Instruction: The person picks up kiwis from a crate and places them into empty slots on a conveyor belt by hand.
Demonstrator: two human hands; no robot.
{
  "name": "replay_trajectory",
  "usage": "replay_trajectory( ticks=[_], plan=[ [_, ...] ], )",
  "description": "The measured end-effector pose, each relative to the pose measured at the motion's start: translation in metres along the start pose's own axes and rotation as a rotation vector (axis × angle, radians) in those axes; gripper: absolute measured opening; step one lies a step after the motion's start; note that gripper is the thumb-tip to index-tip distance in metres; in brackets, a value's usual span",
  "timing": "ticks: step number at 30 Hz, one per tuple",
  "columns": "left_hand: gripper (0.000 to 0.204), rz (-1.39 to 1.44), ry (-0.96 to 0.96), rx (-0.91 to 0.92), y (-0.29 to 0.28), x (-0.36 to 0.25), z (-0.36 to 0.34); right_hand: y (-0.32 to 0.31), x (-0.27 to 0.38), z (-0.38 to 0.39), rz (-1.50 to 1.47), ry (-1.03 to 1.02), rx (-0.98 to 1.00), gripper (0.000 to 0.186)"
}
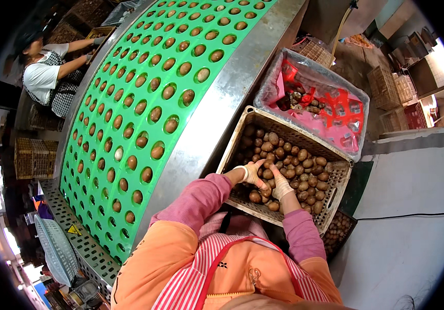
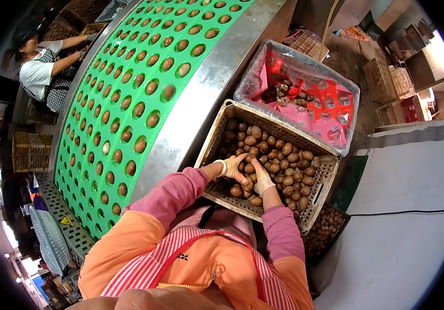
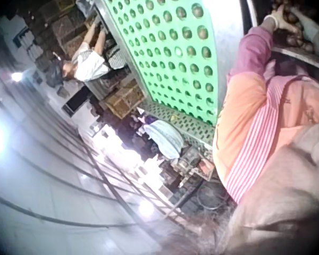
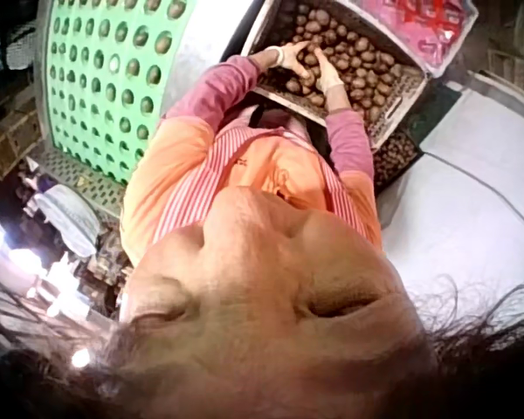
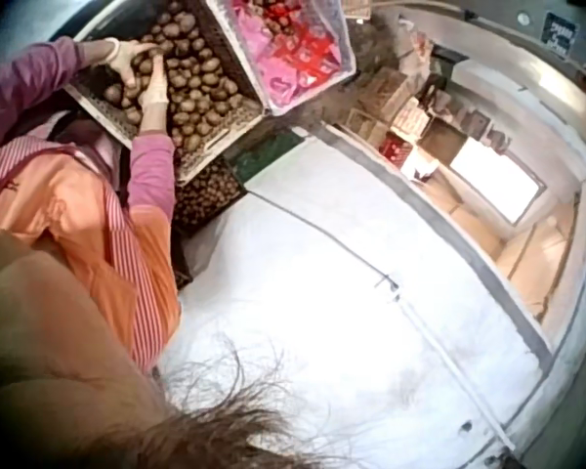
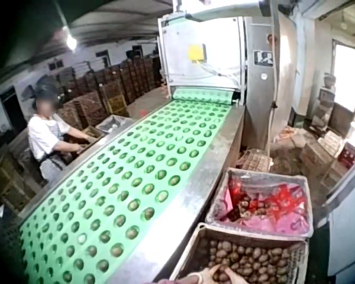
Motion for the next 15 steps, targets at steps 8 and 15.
replay_trajectory(
  ticks=[8, 15],
  plan=[
    [0.132, 0.109, 0.076, -0.104, -0.002, -0.004, 0.019, 0.001, -0.003, 0.009, 0.034, -0.006, 0.071, 0.07],
    [0.13, 0.433, 0.112, -0.093, 0.01, -0.001, 0.047, 0.018, -0.007, 0.032, -0.036, -0.023, 0.168, 0.063]
  ],
)
Point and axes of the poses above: each hand's wrist, its own z-axis away from the middle knuckle, its own y-axis out of the palm, x = y × z, the point moved 3 cm from there along -z, towards the middle knuckle
